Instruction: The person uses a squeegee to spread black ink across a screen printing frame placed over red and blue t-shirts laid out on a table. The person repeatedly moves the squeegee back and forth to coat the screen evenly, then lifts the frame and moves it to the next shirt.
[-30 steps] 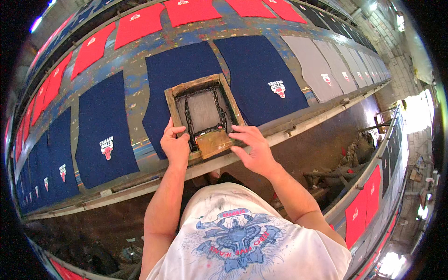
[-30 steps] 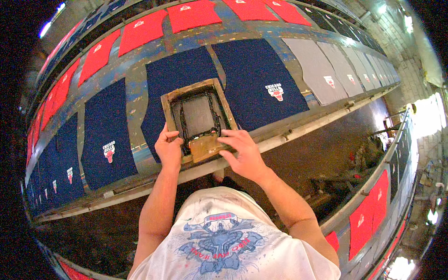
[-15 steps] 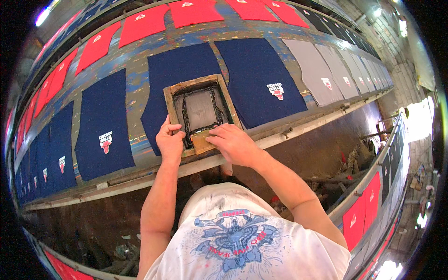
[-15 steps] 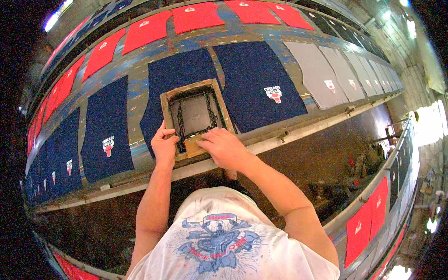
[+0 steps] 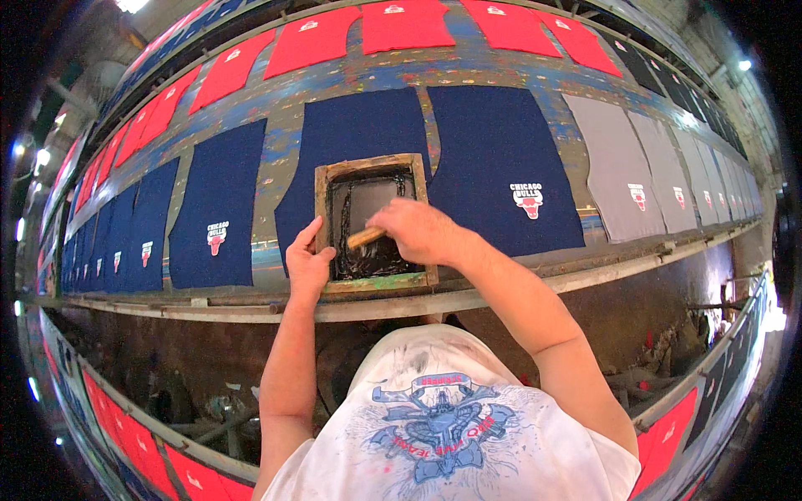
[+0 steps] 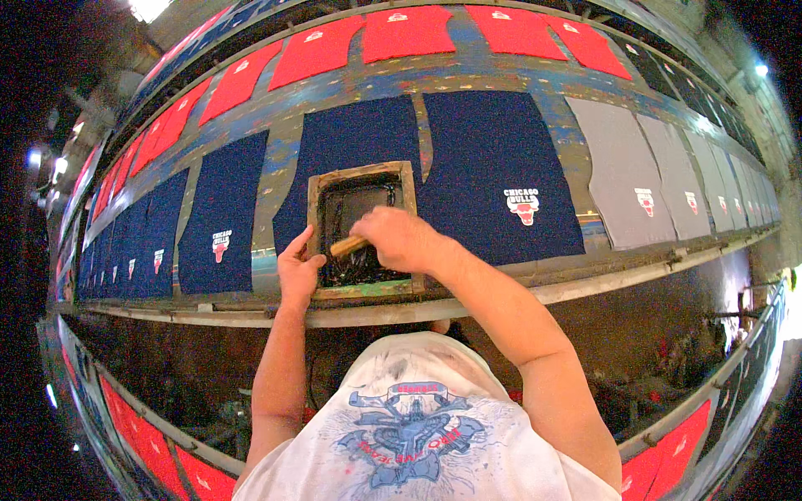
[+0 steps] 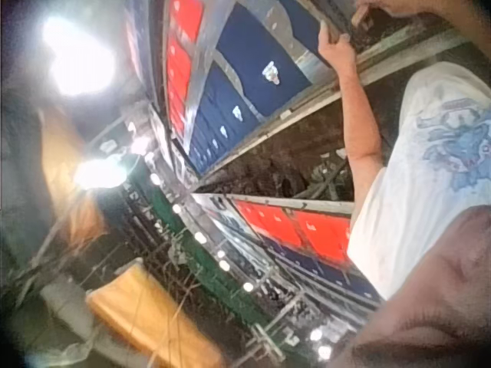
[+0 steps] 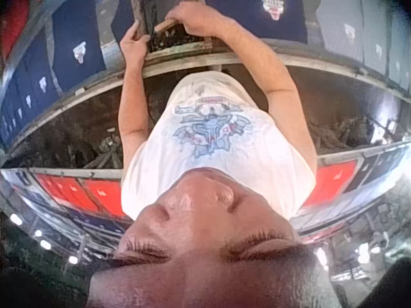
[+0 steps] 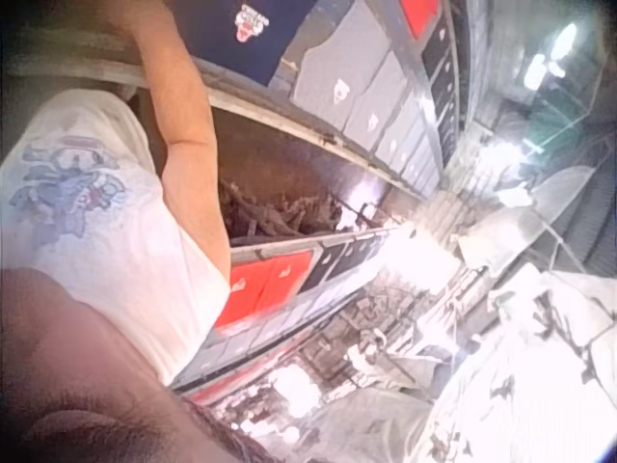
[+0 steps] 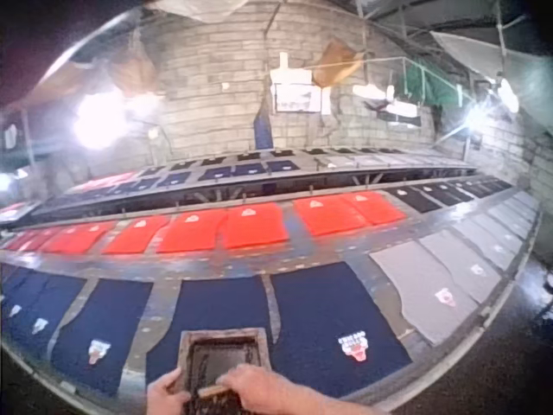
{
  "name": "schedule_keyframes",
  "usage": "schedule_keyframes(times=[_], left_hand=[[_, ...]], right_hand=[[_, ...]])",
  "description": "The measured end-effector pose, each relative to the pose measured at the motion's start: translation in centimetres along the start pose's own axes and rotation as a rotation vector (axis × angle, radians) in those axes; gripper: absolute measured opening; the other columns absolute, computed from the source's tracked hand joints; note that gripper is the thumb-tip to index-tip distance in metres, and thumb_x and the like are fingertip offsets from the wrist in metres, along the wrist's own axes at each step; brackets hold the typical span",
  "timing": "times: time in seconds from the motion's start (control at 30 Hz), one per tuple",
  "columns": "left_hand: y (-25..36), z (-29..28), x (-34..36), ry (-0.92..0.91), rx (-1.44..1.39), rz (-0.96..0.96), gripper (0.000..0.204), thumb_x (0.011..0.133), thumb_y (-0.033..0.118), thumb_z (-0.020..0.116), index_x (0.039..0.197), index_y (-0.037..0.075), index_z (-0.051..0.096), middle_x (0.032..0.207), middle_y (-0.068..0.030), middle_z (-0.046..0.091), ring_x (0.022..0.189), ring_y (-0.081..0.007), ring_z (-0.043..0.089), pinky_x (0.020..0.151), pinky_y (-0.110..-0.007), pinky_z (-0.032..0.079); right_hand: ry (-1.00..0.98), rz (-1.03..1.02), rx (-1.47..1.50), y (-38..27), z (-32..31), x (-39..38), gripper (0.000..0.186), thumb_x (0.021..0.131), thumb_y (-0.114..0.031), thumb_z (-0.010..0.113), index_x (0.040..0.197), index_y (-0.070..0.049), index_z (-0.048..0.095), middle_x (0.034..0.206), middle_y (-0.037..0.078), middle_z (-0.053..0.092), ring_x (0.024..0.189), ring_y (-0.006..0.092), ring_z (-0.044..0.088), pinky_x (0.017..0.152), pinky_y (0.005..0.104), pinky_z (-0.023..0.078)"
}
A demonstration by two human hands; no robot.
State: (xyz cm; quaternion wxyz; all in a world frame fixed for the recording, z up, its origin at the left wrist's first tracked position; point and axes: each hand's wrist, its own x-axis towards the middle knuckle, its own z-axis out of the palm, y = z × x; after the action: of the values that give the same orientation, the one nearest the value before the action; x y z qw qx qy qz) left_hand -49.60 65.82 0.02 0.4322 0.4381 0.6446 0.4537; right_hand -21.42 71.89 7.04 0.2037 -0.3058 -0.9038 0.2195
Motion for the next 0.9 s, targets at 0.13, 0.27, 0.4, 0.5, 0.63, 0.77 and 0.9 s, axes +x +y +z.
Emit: schedule_keyframes(times=[0.13, 0.27, 0.4, 0.5, 0.63, 0.77, 0.9], left_hand=[[0.5, -0.4, -0.6, 0.078, 0.731, 0.590, 0.048, 0.096, -0.002, 0.075, 0.144, -0.002, 0.071, 0.146, -0.0224, 0.071, 0.132, -0.0423, 0.064, 0.115, -0.053, 0.051], [1.1, -0.1, -0.7, 0.088, 0.847, 0.593, 0.040, 0.100, 0.007, 0.070, 0.139, -0.002, 0.074, 0.139, -0.0233, 0.073, 0.129, -0.0455, 0.063, 0.112, -0.056, 0.051], [1.6, -0.1, -0.4, 0.069, 0.849, 0.584, 0.040, 0.099, 0.005, 0.069, 0.138, -0.001, 0.075, 0.137, -0.0224, 0.074, 0.128, -0.0445, 0.064, 0.111, -0.055, 0.051], [1.7, -0.1, -0.5, 0.066, 0.855, 0.563, 0.040, 0.099, 0.004, 0.069, 0.137, 0.000, 0.076, 0.136, -0.0219, 0.074, 0.128, -0.0438, 0.064, 0.110, -0.055, 0.051], [2.0, -0.2, -0.3, 0.057, 0.885, 0.570, 0.040, 0.098, 0.006, 0.069, 0.137, 0.000, 0.076, 0.135, -0.0214, 0.074, 0.129, -0.0435, 0.064, 0.110, -0.055, 0.050], [2.1, -0.3, -0.1, 0.043, 0.880, 0.585, 0.040, 0.097, 0.008, 0.070, 0.135, 0.000, 0.076, 0.133, -0.0213, 0.074, 0.127, -0.0434, 0.064, 0.109, -0.055, 0.050], [1.9, -0.3, 0.1, 0.034, 0.831, 0.635, 0.041, 0.096, 0.003, 0.070, 0.136, -0.003, 0.075, 0.134, -0.0242, 0.073, 0.126, -0.0455, 0.064, 0.109, -0.057, 0.051]], right_hand=[[0.136, 0.023, -0.065, 2.7, 0.2, 3.1, 0.045, 0.084, 0.008, 0.066, 0.127, -0.001, 0.076, 0.117, 0.018, 0.078, 0.117, 0.0409, 0.070, 0.106, 0.0513, 0.057], [0.189, 0.013, -0.095, 2.9, 1.5, 3.4, 0.048, 0.081, 0.005, 0.070, 0.128, -0.003, 0.077, 0.117, 0.017, 0.077, 0.115, 0.0390, 0.070, 0.103, 0.0504, 0.056], [0.122, -0.055, -0.207, -0.5, 3.4, -0.2, 0.049, 0.081, -0.001, 0.074, 0.130, -0.006, 0.077, 0.116, 0.014, 0.076, 0.110, 0.0352, 0.070, 0.099, 0.0486, 0.054], [0.101, -0.093, -0.178, -3.1, 3.8, -2.4, 0.048, 0.082, -0.001, 0.074, 0.129, -0.006, 0.078, 0.116, 0.013, 0.076, 0.110, 0.0341, 0.070, 0.099, 0.0471, 0.055], [-0.033, -0.089, -0.023, -2.0, 2.0, -1.8, 0.042, 0.085, 0.000, 0.070, 0.125, -0.006, 0.078, 0.114, 0.014, 0.077, 0.109, 0.0372, 0.071, 0.100, 0.0492, 0.058], [-0.002, 0.028, -0.002, 2.1, 0.4, 2.8, 0.041, 0.085, 0.003, 0.068, 0.123, -0.008, 0.079, 0.115, 0.015, 0.078, 0.118, 0.0400, 0.071, 0.104, 0.0526, 0.057], [0.184, 0.069, -0.164, 3.5, 0.9, 5.3, 0.044, 0.084, -0.003, 0.072, 0.126, -0.014, 0.081, 0.111, 0.015, 0.078, 0.112, 0.0396, 0.073, 0.100, 0.0527, 0.059]])
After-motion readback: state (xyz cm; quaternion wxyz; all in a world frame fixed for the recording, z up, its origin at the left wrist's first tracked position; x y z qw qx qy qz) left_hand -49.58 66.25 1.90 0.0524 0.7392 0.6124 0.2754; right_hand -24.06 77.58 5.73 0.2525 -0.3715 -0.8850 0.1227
